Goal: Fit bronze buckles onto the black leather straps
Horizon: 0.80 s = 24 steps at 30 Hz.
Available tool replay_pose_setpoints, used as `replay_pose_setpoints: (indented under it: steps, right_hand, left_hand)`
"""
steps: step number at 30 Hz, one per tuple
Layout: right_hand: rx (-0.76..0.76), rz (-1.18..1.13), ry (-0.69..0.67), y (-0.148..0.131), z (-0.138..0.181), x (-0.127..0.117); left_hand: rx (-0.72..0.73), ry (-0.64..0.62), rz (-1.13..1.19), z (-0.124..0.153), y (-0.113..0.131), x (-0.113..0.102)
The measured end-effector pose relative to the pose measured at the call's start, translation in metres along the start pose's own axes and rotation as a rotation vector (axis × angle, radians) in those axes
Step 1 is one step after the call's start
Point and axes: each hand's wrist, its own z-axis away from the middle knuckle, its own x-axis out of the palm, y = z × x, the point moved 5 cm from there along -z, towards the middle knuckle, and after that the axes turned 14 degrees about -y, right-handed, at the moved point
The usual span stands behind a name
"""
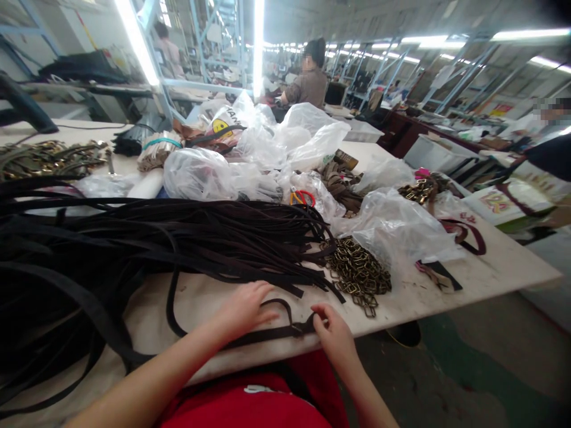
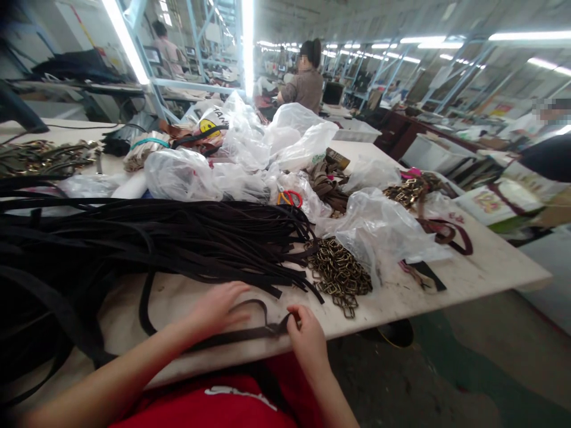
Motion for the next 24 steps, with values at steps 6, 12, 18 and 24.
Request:
replay_pose_setpoints:
  steps: [6, 12, 18, 24]
  right_hand:
    - [-0.061, 0.359, 0.097, -0.008, -0.012, -0.021]
    - [-0.061, 0.511, 0.282, -0.001, -0.017, -0.057]
    - [0.063, 0.747, 0.324, 0.007, -0.042, -0.088]
    - [0.119, 0.933, 0.158, -0.003, -0.072, -0.081]
  left_hand:
    - [-0.084, 0.094, -0.352, -0.024, -0.027, -0.017]
    - [-0.028, 0.050, -0.272, -0.038, -0.010, -0.006]
    - [-0.092, -0.212, 0.410, -0.037, 0.011, 0.009]
    - [-0.262, -0.329, 1.034, -0.037, 0.023, 0.037]
